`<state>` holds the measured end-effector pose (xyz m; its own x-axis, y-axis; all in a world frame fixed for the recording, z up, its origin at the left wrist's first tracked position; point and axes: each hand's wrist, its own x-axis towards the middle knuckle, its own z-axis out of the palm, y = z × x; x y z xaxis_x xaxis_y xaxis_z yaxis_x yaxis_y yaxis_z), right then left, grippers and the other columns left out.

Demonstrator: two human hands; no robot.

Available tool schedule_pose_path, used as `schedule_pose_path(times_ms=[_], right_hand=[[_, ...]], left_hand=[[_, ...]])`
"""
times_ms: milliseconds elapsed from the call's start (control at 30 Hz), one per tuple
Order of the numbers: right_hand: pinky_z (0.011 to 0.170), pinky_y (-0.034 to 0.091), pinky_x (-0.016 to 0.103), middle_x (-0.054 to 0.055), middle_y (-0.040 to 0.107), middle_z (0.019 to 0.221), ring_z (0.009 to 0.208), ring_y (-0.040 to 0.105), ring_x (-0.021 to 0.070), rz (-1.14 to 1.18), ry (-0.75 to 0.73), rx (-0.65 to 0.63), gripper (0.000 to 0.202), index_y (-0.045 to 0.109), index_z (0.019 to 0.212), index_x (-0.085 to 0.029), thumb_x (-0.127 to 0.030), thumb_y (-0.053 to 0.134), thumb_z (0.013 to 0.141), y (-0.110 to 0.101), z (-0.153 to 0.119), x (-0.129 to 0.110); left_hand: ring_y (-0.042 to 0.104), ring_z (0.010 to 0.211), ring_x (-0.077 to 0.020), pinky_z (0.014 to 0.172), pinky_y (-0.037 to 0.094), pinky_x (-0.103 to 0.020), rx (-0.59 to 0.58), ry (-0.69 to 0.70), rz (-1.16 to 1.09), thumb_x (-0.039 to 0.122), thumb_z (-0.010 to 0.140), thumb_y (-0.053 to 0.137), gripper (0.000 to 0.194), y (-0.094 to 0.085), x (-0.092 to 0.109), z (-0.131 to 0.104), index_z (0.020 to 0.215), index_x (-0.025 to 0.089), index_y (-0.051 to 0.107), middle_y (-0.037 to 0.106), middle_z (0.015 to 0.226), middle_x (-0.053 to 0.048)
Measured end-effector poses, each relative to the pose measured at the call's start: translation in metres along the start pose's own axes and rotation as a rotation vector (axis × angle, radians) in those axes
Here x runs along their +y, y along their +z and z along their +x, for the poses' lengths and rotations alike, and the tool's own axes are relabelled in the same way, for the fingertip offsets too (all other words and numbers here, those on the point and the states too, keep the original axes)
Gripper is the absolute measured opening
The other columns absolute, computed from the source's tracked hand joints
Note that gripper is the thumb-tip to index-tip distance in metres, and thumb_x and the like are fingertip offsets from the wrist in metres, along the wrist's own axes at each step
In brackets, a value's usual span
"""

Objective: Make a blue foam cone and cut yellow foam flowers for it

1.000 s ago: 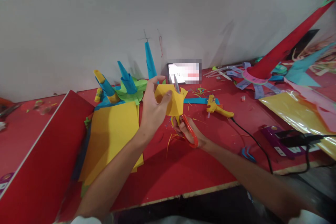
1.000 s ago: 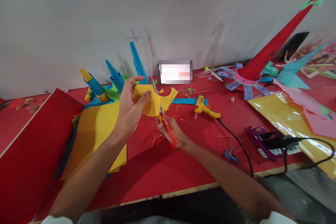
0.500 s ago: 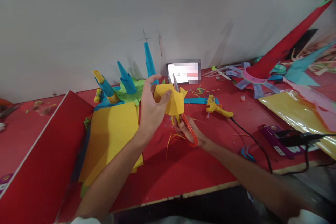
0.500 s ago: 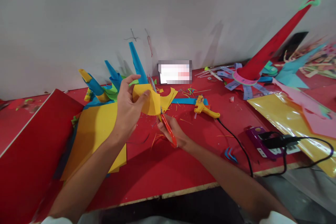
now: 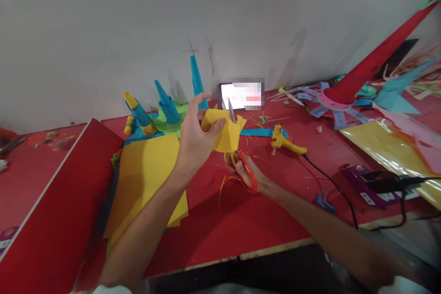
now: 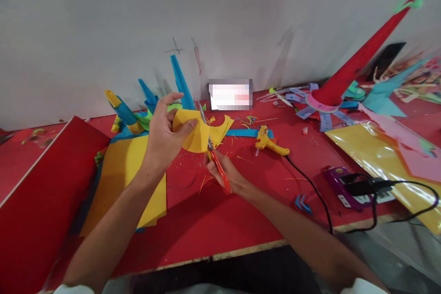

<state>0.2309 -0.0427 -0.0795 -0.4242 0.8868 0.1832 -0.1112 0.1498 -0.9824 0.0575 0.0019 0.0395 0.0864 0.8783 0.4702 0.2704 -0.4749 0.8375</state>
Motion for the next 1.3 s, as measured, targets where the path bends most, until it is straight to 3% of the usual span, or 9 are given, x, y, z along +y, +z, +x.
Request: schedule_pose_path(times_ms=[233,467,667,833,1133,1300], right_hand=[[0.053,0.032,0.028,-0.005,0.044,0.071,0.057,0.036,0.0116,0.062,0.008,0.008,0.070,0.048,0.091,-0.025,-0.095,0.050,0.089,0.003,-0.002,-0.002],[0.050,0.031,0.027,-0.006,0.043,0.068,0.054,0.036,0.0107,0.065,0.002,0.027,0.070,0.048,0.088,-0.025,-0.095,0.053,0.088,0.004,-0.002,-0.002],[0.047,0.032,0.027,-0.007,0.043,0.065,0.052,0.036,0.0100,0.066,-0.003,0.043,0.068,0.047,0.086,-0.025,-0.093,0.054,0.089,0.004,-0.002,-0.006],[0.043,0.033,0.025,-0.008,0.042,0.062,0.045,0.038,0.0088,0.088,-0.007,0.072,0.069,0.047,0.083,-0.025,-0.093,0.058,0.086,0.008,-0.001,-0.002],[0.045,0.034,0.026,-0.006,0.041,0.068,0.051,0.035,0.0109,0.230,0.022,0.041,0.071,0.048,0.091,-0.026,-0.097,0.051,0.086,0.008,0.004,-0.001],[0.047,0.032,0.026,-0.005,0.042,0.072,0.054,0.033,0.0109,0.201,0.008,0.027,0.073,0.049,0.094,-0.026,-0.098,0.051,0.085,0.009,0.005,0.002]], left_hand=[[0.065,0.078,-0.0138,0.066,0.059,-0.026,0.032,-0.034,-0.038,0.021,0.094,0.072,0.048,0.008,0.005,-0.003,0.137,0.032,0.054,0.063,0.094,0.001],[0.063,0.074,-0.0135,0.065,0.057,-0.027,0.035,-0.053,-0.058,0.019,0.093,0.072,0.048,0.008,0.007,-0.003,0.136,0.032,0.054,0.060,0.088,0.002],[0.064,0.077,-0.0145,0.066,0.057,-0.027,0.018,-0.041,-0.050,0.025,0.094,0.071,0.048,0.007,0.005,-0.002,0.138,0.032,0.052,0.060,0.092,0.001],[0.067,0.089,-0.0156,0.074,0.060,-0.028,0.018,-0.044,-0.079,0.026,0.094,0.070,0.046,0.011,0.002,-0.004,0.136,0.031,0.052,0.066,0.110,-0.003],[0.071,0.093,-0.0185,0.080,0.065,-0.034,0.058,-0.022,-0.064,0.041,0.099,0.071,0.047,0.003,-0.002,0.001,0.141,0.032,0.051,0.067,0.110,-0.004],[0.071,0.089,-0.0177,0.077,0.065,-0.033,0.043,-0.032,-0.095,0.041,0.100,0.072,0.048,-0.001,-0.003,0.004,0.141,0.034,0.050,0.065,0.103,-0.002]])
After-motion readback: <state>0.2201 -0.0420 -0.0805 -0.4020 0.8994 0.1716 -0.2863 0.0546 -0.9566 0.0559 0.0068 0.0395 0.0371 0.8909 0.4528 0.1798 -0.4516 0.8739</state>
